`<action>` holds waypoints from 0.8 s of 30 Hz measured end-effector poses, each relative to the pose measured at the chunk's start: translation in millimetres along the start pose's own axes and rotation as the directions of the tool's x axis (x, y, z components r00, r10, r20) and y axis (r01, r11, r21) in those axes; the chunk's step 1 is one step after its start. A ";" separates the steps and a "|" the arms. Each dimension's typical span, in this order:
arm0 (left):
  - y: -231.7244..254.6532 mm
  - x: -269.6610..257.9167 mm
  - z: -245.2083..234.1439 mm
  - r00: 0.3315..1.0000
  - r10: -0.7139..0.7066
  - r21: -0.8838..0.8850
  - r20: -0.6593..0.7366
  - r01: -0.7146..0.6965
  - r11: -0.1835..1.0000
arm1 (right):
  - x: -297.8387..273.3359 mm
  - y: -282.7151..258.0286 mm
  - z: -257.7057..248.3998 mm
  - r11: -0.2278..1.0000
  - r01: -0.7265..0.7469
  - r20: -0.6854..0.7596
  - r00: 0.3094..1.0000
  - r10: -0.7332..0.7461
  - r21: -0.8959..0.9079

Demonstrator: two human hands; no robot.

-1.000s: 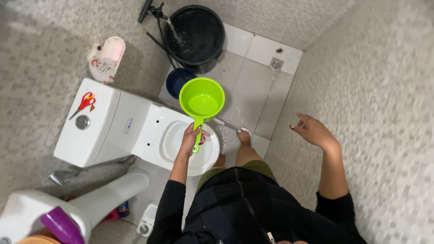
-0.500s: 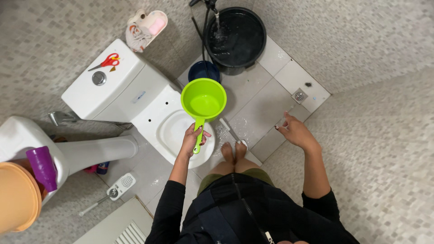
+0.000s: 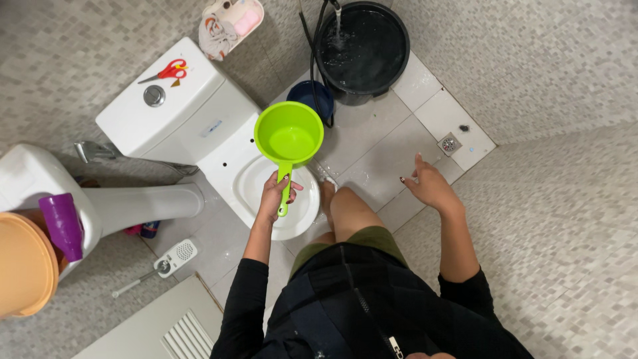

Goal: The person pours a purple liquid from a bottle onto the floor near a toilet, uses a green scoop to pour water from a bucket over the area, and moves a cleaning brush.

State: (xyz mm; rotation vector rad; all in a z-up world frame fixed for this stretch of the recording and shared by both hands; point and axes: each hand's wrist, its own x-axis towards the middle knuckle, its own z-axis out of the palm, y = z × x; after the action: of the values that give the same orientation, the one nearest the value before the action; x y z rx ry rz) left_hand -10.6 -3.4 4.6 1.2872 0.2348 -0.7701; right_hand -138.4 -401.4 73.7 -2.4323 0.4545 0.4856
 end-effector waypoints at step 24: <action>-14.7 11.8 -9.1 0.997 0.020 -0.032 -0.075 -0.023 0.999 | 1.8 87.5 21.7 0.973 -0.229 0.015 0.973 0.230 -0.039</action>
State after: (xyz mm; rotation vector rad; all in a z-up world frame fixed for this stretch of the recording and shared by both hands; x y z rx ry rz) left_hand -9.0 -0.6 -16.1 1.2870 0.2919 -0.6983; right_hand -179.2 -454.2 13.2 -2.4197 0.7296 0.6197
